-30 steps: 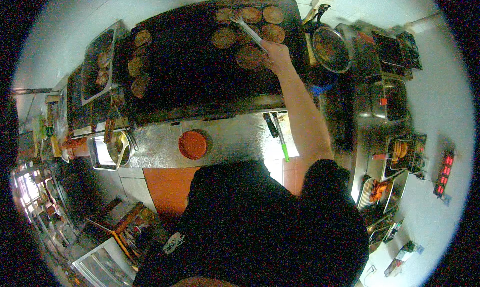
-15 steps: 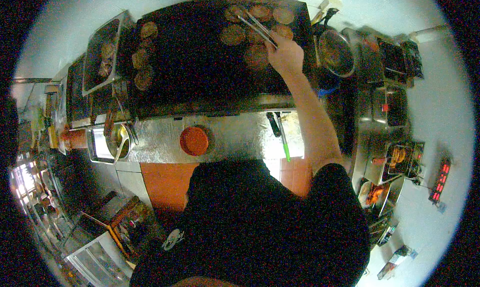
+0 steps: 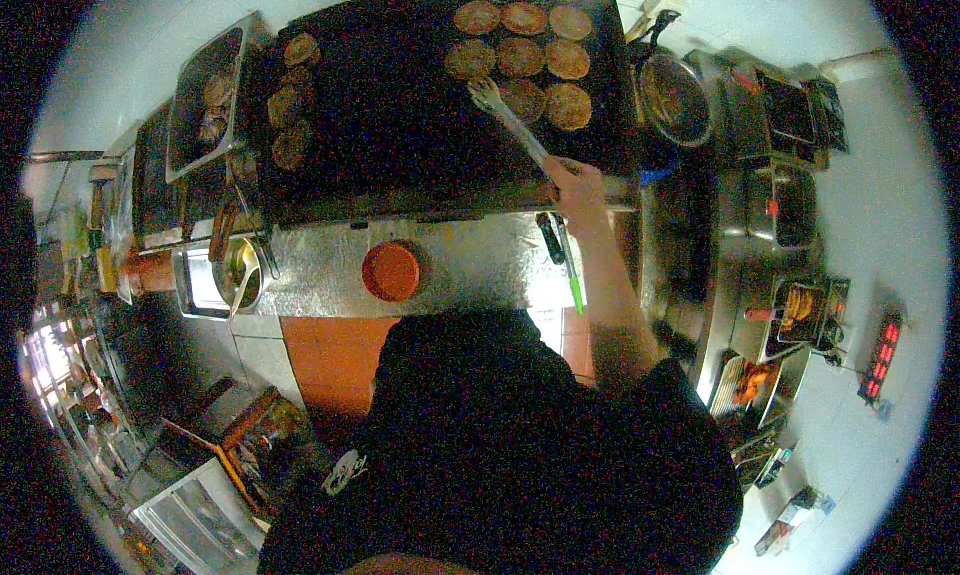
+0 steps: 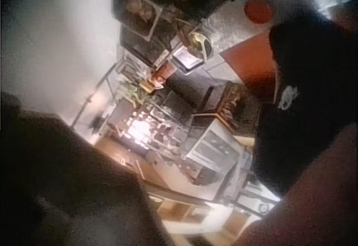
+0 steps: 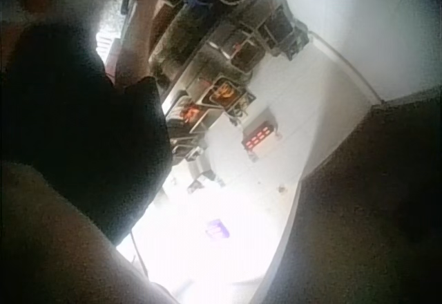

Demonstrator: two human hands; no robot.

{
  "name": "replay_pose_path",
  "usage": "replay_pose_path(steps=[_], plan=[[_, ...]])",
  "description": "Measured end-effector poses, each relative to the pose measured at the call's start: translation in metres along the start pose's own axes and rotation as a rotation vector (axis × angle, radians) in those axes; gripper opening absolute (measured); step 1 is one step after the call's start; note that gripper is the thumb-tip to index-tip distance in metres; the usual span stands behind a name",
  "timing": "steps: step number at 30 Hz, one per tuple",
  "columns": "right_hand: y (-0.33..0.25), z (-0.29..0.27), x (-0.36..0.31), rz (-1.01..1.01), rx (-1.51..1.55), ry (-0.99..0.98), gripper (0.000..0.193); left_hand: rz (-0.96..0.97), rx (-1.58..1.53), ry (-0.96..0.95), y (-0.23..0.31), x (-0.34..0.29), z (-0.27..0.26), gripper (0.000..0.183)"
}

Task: The person flips burger patties on a griddle, retrieves frozen food from a refrigerator, cuts open a package, and places the contents into a deep fryer. They then retrieve a head of lettuce, cut it, and place the pieces into a bowl.

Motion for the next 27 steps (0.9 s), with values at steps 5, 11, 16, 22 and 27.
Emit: replay_pose_path(steps=[5,11,16,22,27], plan=[[0.003,0.037,0.043,-0.043,0.191,-0.042,0.035,0.01,0.017,-0.015,0.003,0.006,-0.001,0.038],[0.005,0.036,0.04,0.042,0.207,-0.003,0.034,0.014,0.029,-0.03,0.003,0.01,-0.001,0.037],[-0.01,0.024,0.022,-0.092,-0.005,0.067,0.036,0.014,0.032,-0.031,0.003,0.012,0.002,0.036],[0.004,0.017,-0.035,-0.453,-0.545,0.227,0.042,0.019,0.049,-0.048,0.005,0.014,0.008,0.035],[0.067,0.065,-0.075,-0.516,-0.496,0.064,0.038,0.032,0.072,-0.068,0.013,0.016,0.017,0.035]])
Point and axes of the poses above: each hand's wrist, its own x-axis towards the middle knuckle, its own z-axis out of the palm, y = z × x, the point moved 6 cm from there along x, towards the middle knuckle, and after that the axes turned 12 degrees about z, right-handed, at the moved point
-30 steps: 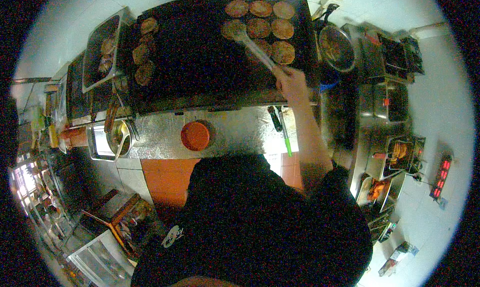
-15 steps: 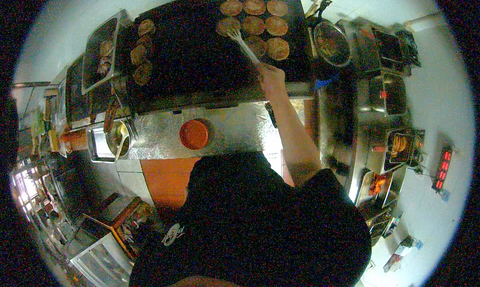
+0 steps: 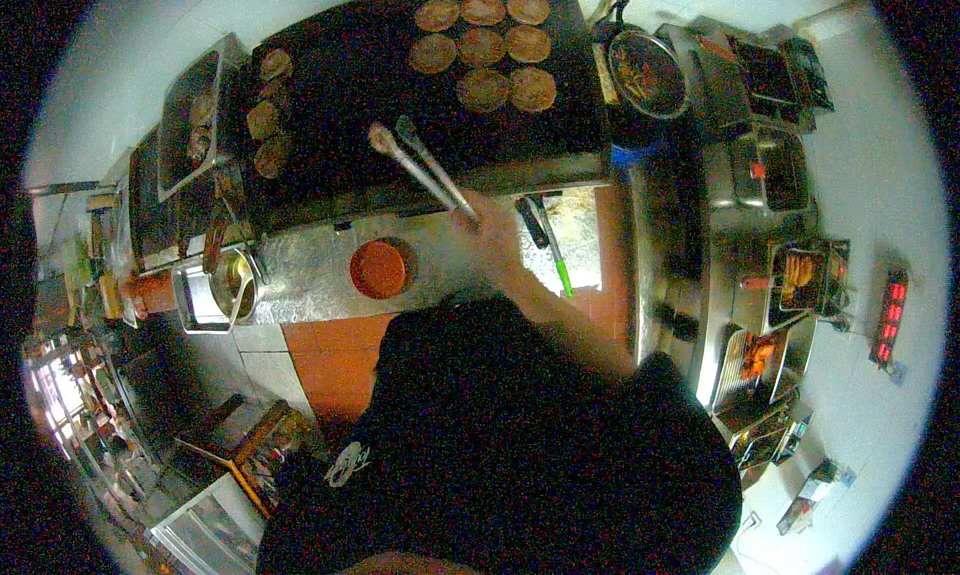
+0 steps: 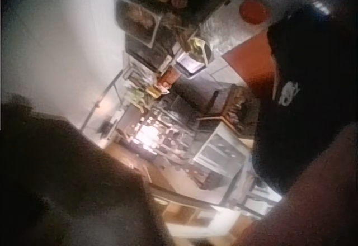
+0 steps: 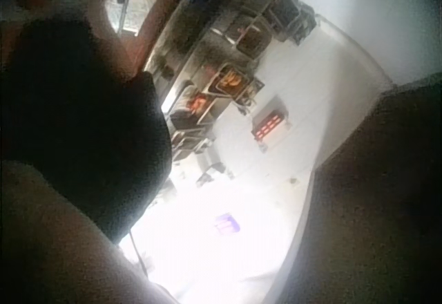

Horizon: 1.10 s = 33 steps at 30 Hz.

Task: The person flips burger patties on a griddle, retrieves frozen food from a refrigerator, cuts open a package, and places the contents into a deep fryer. They then retrieve a head of lettuce, cut it, and place the pieces into a bowl.

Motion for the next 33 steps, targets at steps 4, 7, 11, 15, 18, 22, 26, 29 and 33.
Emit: replay_pose_path(steps=[4,7,11,15,18,22,26,29,33], plan=[[0.014,0.032,-0.029,-0.052,0.086,0.029,0.046,0.013,0.013,-0.012,0.009,0.002,0.008,0.034],[0.025,0.041,-0.033,-0.076,0.095,0.024,0.049,0.013,0.021,-0.014,0.012,0.0,0.014,0.034],[0.028,0.04,-0.029,-0.167,0.126,0.069,0.051,0.018,0.029,-0.01,0.013,-0.008,0.02,0.033],[0.032,0.044,-0.021,-0.176,0.056,0.049,0.061,0.009,0.034,0.004,0.012,-0.021,0.023,0.033],[0.035,0.054,-0.022,-0.206,0.051,-0.02,0.068,0.005,0.038,0.016,0.011,-0.032,0.022,0.033],[0.039,0.067,-0.029,-0.194,0.121,-0.104,0.071,-0.014,0.034,0.042,0.005,-0.049,0.016,0.032],[0.038,0.071,-0.032,-0.114,0.155,-0.104,0.07,-0.025,0.026,0.056,-0.004,-0.06,0.009,0.032],[0.039,0.059,-0.031,-0.095,0.125,-0.002,0.061,-0.024,0.016,0.059,-0.013,-0.062,-0.001,0.031],[0.067,0.029,-0.036,0.121,0.066,0.005,0.041,0.0,-0.002,0.041,-0.026,-0.054,-0.023,0.031]])
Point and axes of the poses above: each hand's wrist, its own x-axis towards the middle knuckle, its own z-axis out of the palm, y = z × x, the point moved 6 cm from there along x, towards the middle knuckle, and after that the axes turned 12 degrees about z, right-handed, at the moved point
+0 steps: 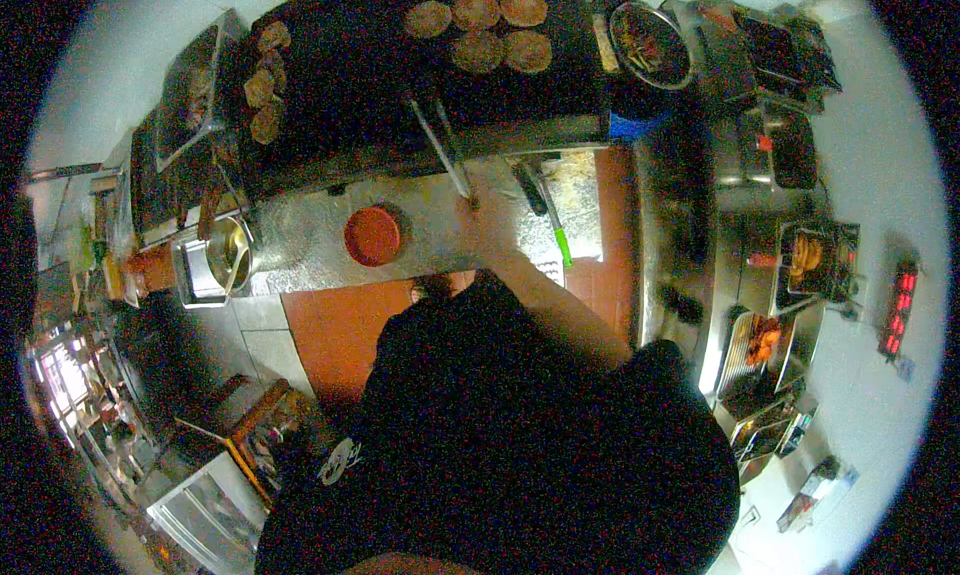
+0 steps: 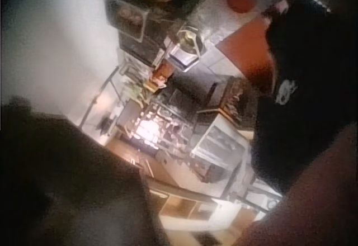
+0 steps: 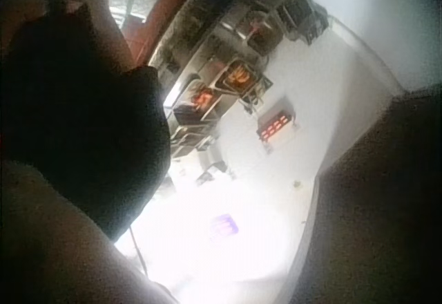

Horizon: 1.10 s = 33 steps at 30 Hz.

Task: The person flips burger patties on a griddle, retrieves frozen food from a refrigerator, cuts open a package, and places the contents into a deep fryer. They then retrieve a head of lettuce, cut it, and place the pieces into a bowl.

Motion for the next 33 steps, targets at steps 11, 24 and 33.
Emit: replay_pose_path(steps=[11,24,33], plan=[[0.015,-0.072,0.012,0.349,0.694,0.0,0.042,-0.002,-0.02,-0.013,-0.042,0.008,-0.066,0.029],[0.0,-0.037,-0.003,0.243,0.538,0.107,0.035,-0.037,0.014,-0.004,-0.042,-0.02,-0.082,0.028],[-0.042,0.041,0.006,-0.1,-0.103,0.106,0.039,-0.048,0.063,0.005,-0.022,-0.034,-0.096,0.027]])
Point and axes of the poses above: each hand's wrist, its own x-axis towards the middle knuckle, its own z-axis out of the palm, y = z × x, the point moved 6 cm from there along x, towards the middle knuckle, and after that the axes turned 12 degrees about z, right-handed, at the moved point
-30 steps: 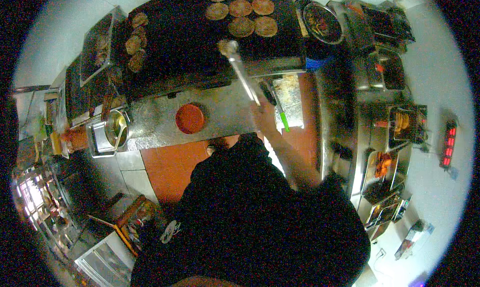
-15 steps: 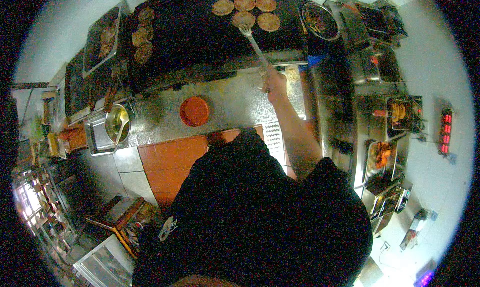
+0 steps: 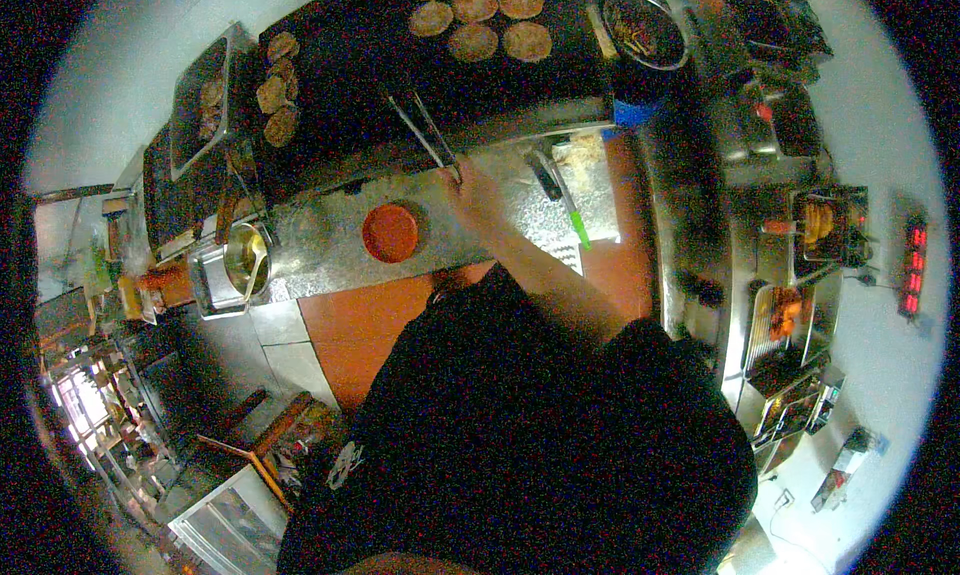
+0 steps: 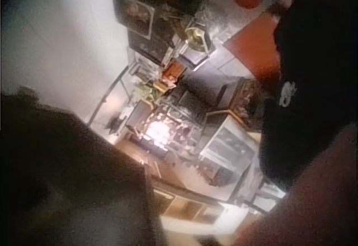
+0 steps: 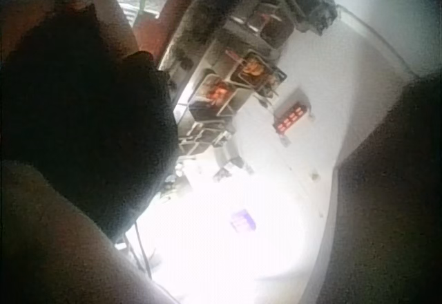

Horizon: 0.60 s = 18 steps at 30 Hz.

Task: The person flips burger patties on a griddle, retrieves frozen food from a refrigerator, cuts open a package, and places the contents into a deep fryer. They then retrieve a head of lettuce, cut it, and place the pieces into a bowl.

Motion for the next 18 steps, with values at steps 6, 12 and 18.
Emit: replay_pose_path(steps=[6,12,18], plan=[[0.011,0.027,-0.017,-0.148,0.025,0.068,0.049,-0.016,0.049,-0.044,0.007,-0.005,-0.004,0.026],[0.144,-0.022,0.031,0.762,0.982,-0.031,0.055,-0.038,0.07,-0.076,0.013,-0.006,0.001,0.026],[0.2,-0.066,0.102,-0.399,0.025,0.064,0.051,-0.048,0.076,-0.097,0.022,-0.006,0.012,0.025]])
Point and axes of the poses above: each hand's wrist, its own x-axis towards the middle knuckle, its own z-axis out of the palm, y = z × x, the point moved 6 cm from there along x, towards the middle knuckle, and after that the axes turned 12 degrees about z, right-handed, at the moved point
